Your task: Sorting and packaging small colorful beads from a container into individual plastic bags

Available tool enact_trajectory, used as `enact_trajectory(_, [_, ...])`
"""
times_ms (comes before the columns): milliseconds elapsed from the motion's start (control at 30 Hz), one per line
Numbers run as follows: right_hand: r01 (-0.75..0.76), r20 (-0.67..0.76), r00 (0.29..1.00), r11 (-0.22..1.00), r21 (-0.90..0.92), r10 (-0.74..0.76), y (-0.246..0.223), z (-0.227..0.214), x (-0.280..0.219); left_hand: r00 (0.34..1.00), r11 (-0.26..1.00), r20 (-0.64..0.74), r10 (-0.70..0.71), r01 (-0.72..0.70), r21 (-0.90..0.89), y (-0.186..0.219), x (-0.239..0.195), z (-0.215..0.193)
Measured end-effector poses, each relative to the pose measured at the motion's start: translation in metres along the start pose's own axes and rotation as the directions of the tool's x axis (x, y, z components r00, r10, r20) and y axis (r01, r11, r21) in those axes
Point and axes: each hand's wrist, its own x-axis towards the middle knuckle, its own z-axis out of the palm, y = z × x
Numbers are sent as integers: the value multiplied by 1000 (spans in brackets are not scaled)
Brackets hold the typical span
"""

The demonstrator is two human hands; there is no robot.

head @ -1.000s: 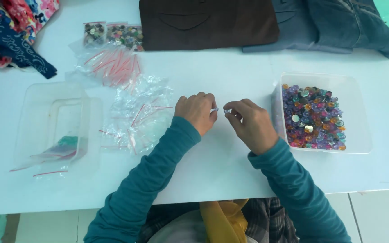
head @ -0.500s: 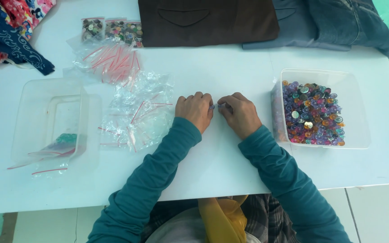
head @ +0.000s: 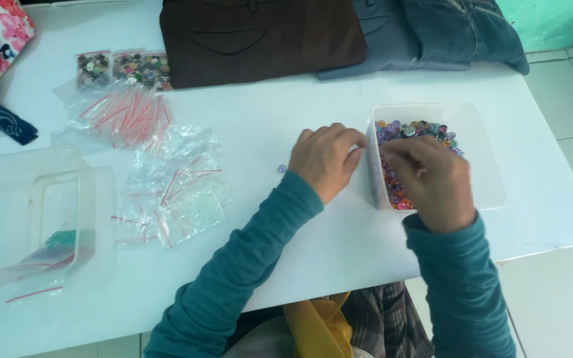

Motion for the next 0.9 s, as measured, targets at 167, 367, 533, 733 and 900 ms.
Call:
enact_trajectory(167, [-165, -34, 986, 943, -289, 162, 93, -22, -5, 988, 986, -3, 152, -151, 66, 34, 40, 67])
enact_trajectory(367, [-271, -47, 961, 899, -345, 272, 143, -7, -12, 979, 933, 121, 164, -194, 303, 47, 69, 120])
enact_trajectory(533, [-305, -32, 946, 847, -435, 324, 139, -1, -9, 979, 899, 111, 173, -203, 389, 42, 78, 138])
enact_trajectory(733, [-282, 49, 927, 777, -563, 372, 114, -5, -7, 973, 901, 161, 167, -217, 377, 42, 74, 133])
enact_trajectory(900, [-281, 8, 942, 805, -522, 334, 108, -7, -8, 968, 905, 48, 247, -248, 345, 45, 70, 121])
